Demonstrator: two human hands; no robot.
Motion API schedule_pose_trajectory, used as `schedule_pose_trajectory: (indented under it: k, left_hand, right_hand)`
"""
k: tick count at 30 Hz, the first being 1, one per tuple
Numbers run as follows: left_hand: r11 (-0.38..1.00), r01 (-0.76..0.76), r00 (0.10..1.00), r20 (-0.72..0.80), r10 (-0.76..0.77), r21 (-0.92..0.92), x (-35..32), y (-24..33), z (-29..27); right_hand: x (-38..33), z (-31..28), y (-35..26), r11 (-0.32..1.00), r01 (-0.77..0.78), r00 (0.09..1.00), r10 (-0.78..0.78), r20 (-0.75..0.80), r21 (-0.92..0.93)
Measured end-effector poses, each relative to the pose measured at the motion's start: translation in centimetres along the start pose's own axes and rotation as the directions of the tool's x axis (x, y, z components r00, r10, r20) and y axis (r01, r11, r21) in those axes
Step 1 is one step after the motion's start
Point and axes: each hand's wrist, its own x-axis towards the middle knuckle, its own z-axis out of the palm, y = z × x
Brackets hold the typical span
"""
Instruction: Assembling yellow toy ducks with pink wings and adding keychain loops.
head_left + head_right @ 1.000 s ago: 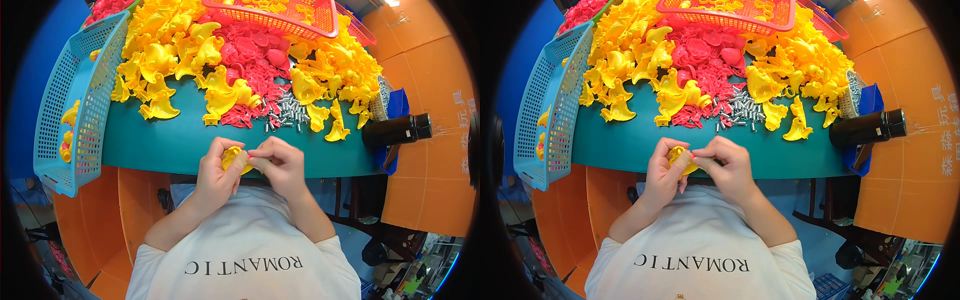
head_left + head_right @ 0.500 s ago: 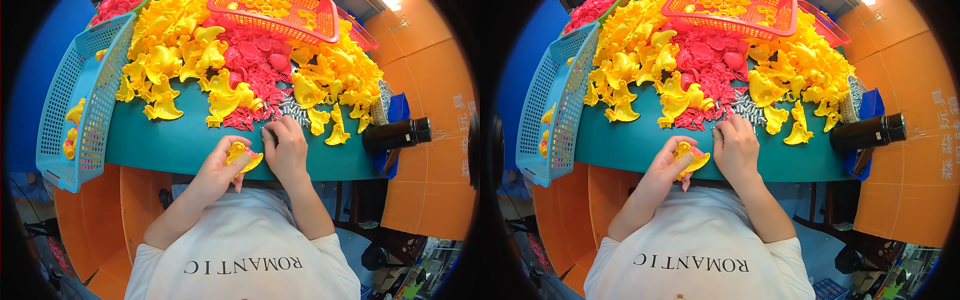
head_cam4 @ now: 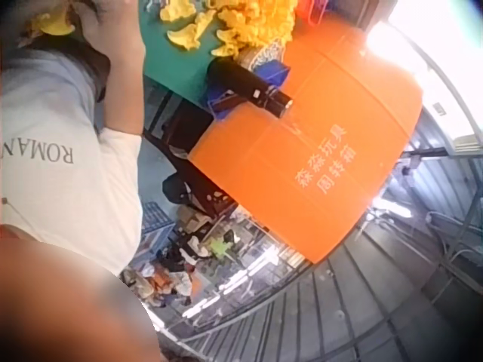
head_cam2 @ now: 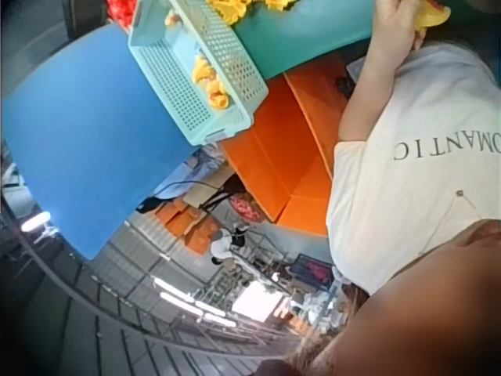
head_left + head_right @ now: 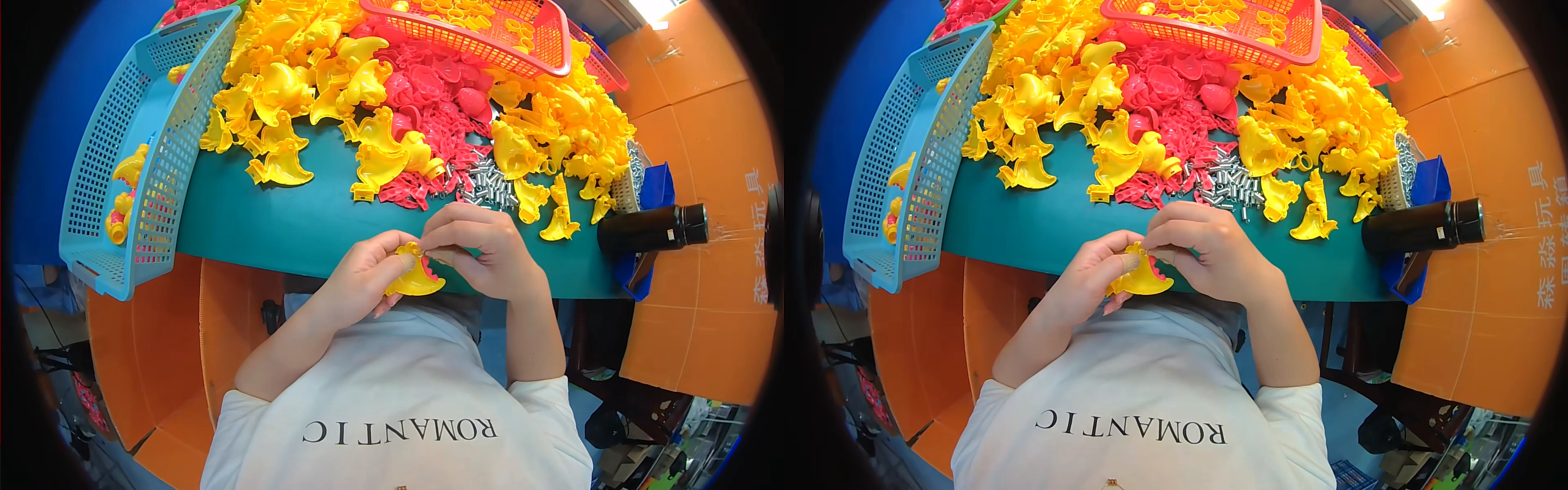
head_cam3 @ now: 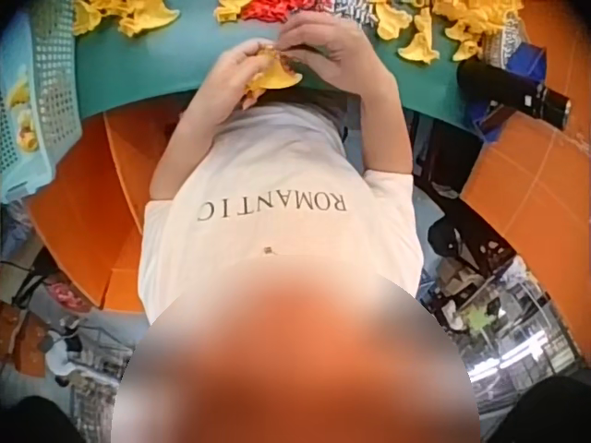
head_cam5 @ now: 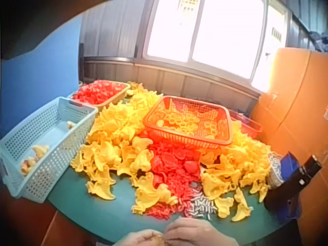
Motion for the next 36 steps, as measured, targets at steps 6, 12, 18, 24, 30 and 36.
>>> schedule_pose_trajectory:
  k: [6, 12, 18, 24, 30, 36]
  left_hand:
    - [0.996, -0.025, 1.000, -0.012, 0.026, 0.091, 0.1, -0.1, 0.2]
    - [0.997, -0.019, 0.999, -0.040, 0.022, 0.074, 0.1, -0.2, 0.5]
    - [0.998, -0.018, 0.999, -0.030, 0.020, 0.062, 0.0, -0.2, 0.4]
    - [0.995, -0.068, 0.996, -0.045, 0.071, 0.077, 0.1, -0.7, 0.7]
    - [0.976, -0.142, 0.982, -0.104, 0.160, 0.163, -0.1, -1.2, 1.2]
    - [0.992, -0.128, 0.979, -0.155, 0.130, 0.024, 0.2, -0.6, 1.3]
  right_hand:
    - [0.3, -0.4, 0.0, 0.993, 0.087, 0.995, -0.082, 0.057, -0.083]
    - [0.2, -0.6, 0.3, 0.999, 0.018, 0.993, -0.014, 0.117, -0.036]
    - [0.3, -0.3, 0.2, 0.998, -0.038, 0.998, 0.035, 0.053, 0.048]
    - [-0.6, 1.4, 1.1, 0.747, -0.478, 0.848, 0.529, 0.023, 0.462]
    - [-0.3, 0.3, 1.5, 0.886, -0.376, 0.898, 0.420, -0.128, 0.270]
    - [4.0, -5.0, 5.5, 0.803, -0.447, 0.849, 0.241, -0.471, -0.395]
